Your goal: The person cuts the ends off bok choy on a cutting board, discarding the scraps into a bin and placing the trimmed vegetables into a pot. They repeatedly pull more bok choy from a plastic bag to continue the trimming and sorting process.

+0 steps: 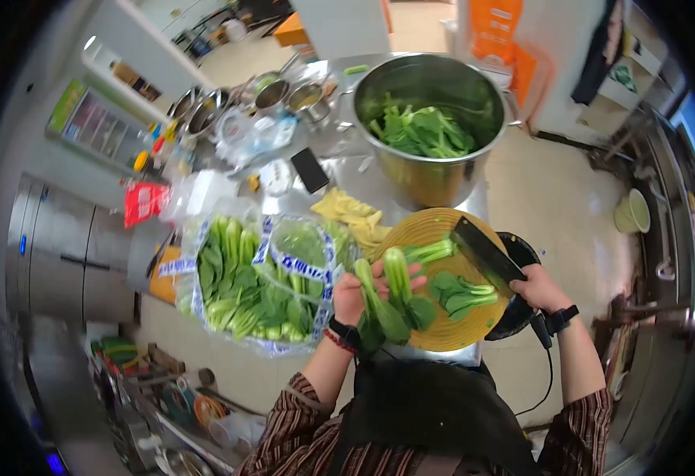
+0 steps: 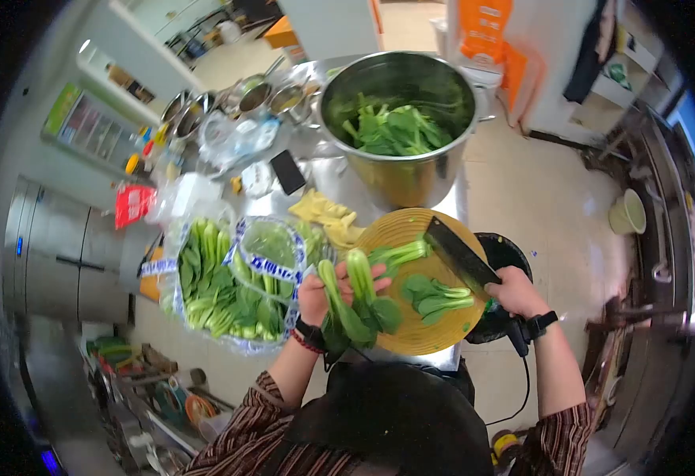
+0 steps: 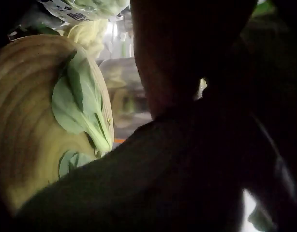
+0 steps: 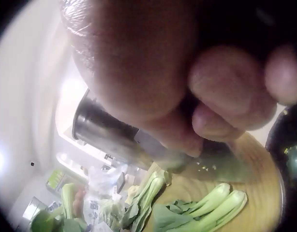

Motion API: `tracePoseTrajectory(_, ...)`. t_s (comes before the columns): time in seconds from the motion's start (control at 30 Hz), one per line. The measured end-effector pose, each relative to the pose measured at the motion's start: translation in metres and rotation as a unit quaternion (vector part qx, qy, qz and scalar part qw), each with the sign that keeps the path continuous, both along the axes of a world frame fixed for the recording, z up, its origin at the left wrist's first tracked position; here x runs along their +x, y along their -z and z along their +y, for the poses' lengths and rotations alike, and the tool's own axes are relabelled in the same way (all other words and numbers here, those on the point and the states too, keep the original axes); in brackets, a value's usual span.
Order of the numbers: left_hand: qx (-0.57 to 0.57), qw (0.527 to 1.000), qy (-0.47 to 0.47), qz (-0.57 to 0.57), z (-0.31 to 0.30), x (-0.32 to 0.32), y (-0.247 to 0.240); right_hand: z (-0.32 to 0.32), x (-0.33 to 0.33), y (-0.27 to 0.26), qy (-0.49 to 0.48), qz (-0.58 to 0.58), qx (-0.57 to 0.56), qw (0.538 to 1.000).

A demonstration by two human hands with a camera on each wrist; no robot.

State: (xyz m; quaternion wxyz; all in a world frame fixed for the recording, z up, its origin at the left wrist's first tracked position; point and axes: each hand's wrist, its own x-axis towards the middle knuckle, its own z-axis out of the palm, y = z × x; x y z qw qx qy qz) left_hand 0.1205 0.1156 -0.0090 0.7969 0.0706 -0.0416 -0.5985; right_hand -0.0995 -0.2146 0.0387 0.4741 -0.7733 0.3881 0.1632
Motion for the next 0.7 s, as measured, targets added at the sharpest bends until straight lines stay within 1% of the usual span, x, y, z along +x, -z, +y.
tracePoseTrajectory(0.03, 0.0, 1.0, -0.017, 0.002, 0.0, 0.0, -0.004, 0.004, 0.005, -0.003, -0.017, 0.002, 0.0, 1.0)
tracePoseTrajectory(0.1, -0.017, 1.0, -0.003, -0.014, -0.002, 0.0, -0.014, 0.008, 0.01, -0.014, 0.018, 0.033, 0.016, 0.999)
tracePoseTrajectory(0.13, -0.011, 0.999, -0.01, -0.034, -0.002, 0.001, -0.015, 0.007, 0.007, -0.008, 0.036, 0.023, 0.026, 0.999)
tracePoseTrajectory(0.17, -0.014, 0.999, -0.015, -0.033, -0.002, 0.002, -0.014, 0.004, 0.002, -0.005, 0.031, 0.024, 0.022, 0.999)
tracePoseTrajectory(0.23, -0.049, 0.999, -0.018, -0.011, 0.0, 0.003, -0.012, -0.003, -0.012, 0.0, 0.107, 0.011, 0.06, 0.992)
tracePoseTrajectory(0.27, -0.052, 0.998, -0.019, -0.009, 0.002, 0.003, -0.011, -0.006, -0.021, 0.002, 0.113, 0.009, 0.042, 0.993)
tracePoseTrajectory(0.33, 0.032, 0.998, -0.046, 0.016, 0.009, 0.004, -0.011, -0.013, -0.046, 0.002, 0.107, 0.033, -0.057, 0.992)
tracePoseTrajectory(0.37, 0.026, 0.998, -0.044, 0.021, 0.014, 0.007, -0.006, -0.015, -0.06, 0.0, 0.101, 0.04, -0.114, 0.988)
tracePoseTrajectory(0.4, 0.176, 0.981, -0.051, -0.07, 0.022, 0.011, 0.003, -0.023, -0.081, 0.014, 0.067, 0.025, -0.185, 0.98)
tracePoseTrajectory(0.43, 0.32, 0.932, -0.055, -0.16, 0.026, 0.013, 0.006, -0.014, -0.087, 0.003, 0.093, 0.034, -0.211, 0.972)
tracePoseTrajectory(0.47, 0.314, 0.935, -0.05, -0.159, 0.028, 0.013, 0.009, -0.008, -0.088, -0.009, 0.109, 0.041, -0.199, 0.973)
tracePoseTrajectory(0.5, 0.374, 0.881, -0.068, -0.281, 0.028, 0.01, 0.008, -0.002, -0.091, -0.017, 0.125, 0.048, -0.184, 0.974)
tracePoseTrajectory(0.53, 0.427, 0.808, -0.085, -0.398, 0.026, 0.007, 0.006, 0.0, -0.094, -0.018, 0.131, 0.053, -0.188, 0.972)
tracePoseTrajectory(0.57, 0.422, 0.81, -0.081, -0.398, 0.021, 0.005, 0.006, 0.001, -0.096, -0.016, 0.071, 0.053, -0.244, 0.966)
tracePoseTrajectory(0.6, 0.45, 0.759, -0.079, -0.464, 0.016, 0.004, 0.004, 0.004, -0.096, -0.013, 0.01, 0.052, -0.296, 0.954)
tracePoseTrajectory(0.63, 0.475, 0.701, -0.076, -0.527, 0.012, 0.003, 0.001, 0.01, -0.096, -0.012, 0.014, 0.055, -0.296, 0.953)
tracePoseTrajectory(0.67, 0.498, 0.568, -0.114, -0.646, 0.003, 0.001, -0.002, 0.017, -0.093, -0.011, 0.023, 0.037, -0.28, 0.959)
tracePoseTrajectory(0.7, 0.495, 0.569, -0.113, -0.647, -0.009, 0.001, -0.007, 0.022, -0.091, -0.009, 0.03, 0.017, -0.265, 0.964)
